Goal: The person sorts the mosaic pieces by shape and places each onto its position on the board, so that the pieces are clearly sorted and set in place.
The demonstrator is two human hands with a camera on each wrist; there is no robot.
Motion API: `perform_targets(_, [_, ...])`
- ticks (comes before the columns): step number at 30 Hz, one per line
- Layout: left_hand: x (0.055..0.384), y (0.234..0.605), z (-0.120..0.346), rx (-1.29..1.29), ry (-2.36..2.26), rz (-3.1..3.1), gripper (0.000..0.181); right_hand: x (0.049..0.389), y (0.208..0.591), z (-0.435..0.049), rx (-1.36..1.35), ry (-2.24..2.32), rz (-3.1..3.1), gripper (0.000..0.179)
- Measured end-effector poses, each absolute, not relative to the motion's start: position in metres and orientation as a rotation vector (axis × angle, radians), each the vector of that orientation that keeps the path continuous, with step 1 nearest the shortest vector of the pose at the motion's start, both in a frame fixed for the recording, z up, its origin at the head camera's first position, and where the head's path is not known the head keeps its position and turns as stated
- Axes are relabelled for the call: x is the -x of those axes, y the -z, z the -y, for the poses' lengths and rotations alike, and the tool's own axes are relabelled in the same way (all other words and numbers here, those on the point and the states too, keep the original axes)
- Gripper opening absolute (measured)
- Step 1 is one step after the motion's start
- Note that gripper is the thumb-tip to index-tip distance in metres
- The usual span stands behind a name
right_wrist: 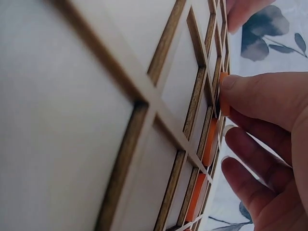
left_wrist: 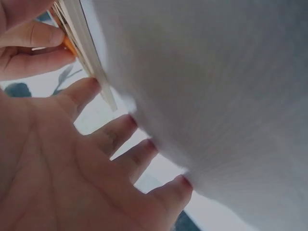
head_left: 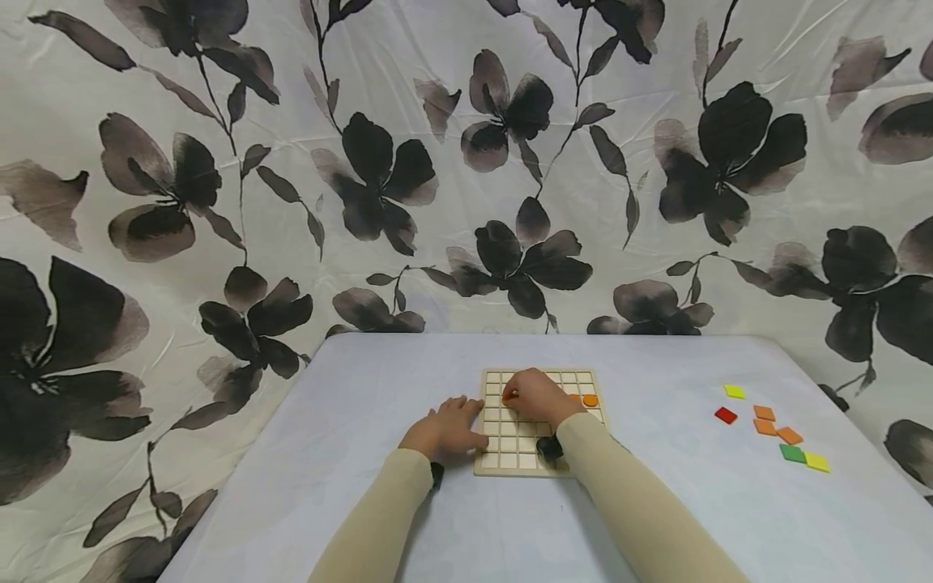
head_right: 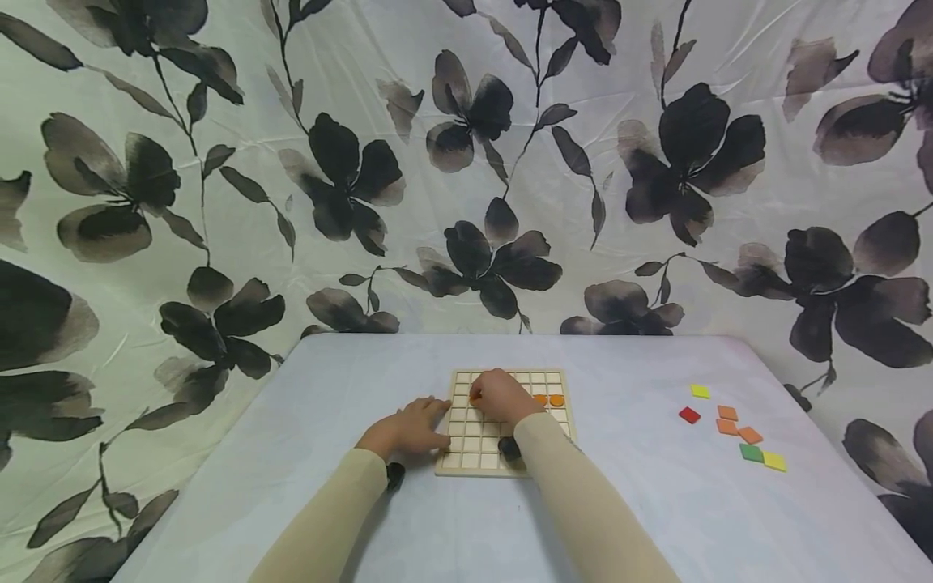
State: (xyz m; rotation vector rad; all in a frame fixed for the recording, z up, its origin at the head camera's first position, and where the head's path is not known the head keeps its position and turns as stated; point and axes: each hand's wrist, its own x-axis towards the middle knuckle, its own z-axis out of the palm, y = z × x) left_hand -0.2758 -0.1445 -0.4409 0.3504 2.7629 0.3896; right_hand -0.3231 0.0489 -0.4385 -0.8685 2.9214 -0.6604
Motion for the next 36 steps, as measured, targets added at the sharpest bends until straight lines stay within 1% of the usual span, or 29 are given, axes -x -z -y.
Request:
perform_targets(10, [0.28,0.431,0.15,-0.364,-0.304,-2.653,0.096,0.323,0.435,-0.049,0.893,0.663,-2.903,0.013])
perform_targets(16, [0.278,0.427,0.152,-0.355,-0.298,-2.637,0.115,0.323,0.434,-0.049,0.879,0.665,-2.901,0.012])
perform_targets(19, [0.278,0.427,0.153,-0.357,-0.293,-2.635,0.121,0.323,0.434,-0.049,0.874,0.661,-2.897,0.013])
perform_targets(36, [0.271,0.427,0.154,-0.334,-0.297,-2.683,0.121,0.325,0.437,-0.048,0.83,0.655,-2.898,0.013])
